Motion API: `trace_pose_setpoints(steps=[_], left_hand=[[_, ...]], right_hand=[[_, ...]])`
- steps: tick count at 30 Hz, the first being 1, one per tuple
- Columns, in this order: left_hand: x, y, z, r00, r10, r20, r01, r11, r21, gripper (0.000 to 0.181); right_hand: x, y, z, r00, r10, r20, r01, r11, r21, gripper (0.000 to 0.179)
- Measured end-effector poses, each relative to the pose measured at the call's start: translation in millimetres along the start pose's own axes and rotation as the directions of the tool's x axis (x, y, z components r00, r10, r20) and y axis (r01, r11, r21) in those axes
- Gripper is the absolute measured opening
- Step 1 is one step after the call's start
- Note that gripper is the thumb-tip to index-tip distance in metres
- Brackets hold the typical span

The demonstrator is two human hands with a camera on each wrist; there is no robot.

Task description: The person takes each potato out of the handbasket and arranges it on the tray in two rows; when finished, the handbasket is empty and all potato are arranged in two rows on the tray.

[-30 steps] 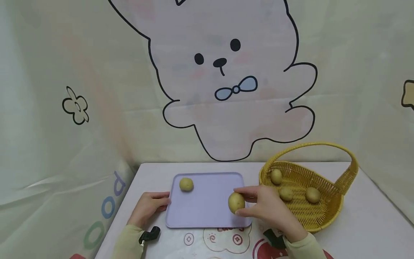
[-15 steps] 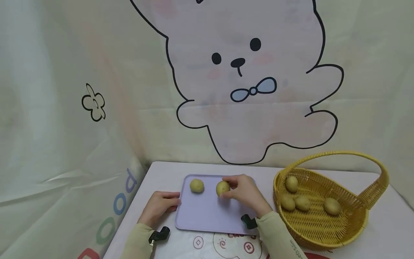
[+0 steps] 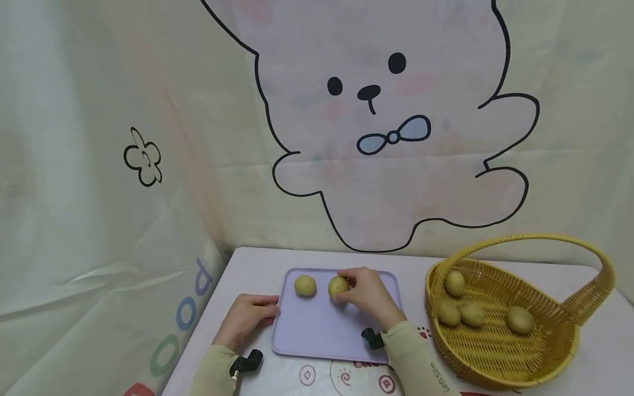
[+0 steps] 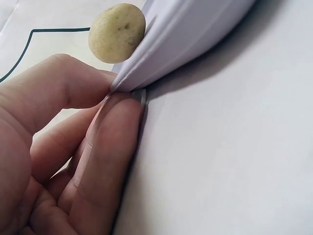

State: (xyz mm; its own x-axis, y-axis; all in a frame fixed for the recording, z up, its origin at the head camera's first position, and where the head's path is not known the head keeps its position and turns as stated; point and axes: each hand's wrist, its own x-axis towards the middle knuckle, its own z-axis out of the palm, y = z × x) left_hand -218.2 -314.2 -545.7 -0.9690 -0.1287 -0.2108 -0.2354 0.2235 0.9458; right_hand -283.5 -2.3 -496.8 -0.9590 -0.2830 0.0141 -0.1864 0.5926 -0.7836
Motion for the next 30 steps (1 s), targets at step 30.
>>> trace_pose_setpoints(steps=[30], left_hand=[[-1.6,1.1,-0.7,1.000,0.000,0.012,0.000,1.000,-0.027,0.039]], right_hand=[[4.1,-2.0,9.4,1.000,-0.018,0.005,0.018,0.997,-0.074,0.067]])
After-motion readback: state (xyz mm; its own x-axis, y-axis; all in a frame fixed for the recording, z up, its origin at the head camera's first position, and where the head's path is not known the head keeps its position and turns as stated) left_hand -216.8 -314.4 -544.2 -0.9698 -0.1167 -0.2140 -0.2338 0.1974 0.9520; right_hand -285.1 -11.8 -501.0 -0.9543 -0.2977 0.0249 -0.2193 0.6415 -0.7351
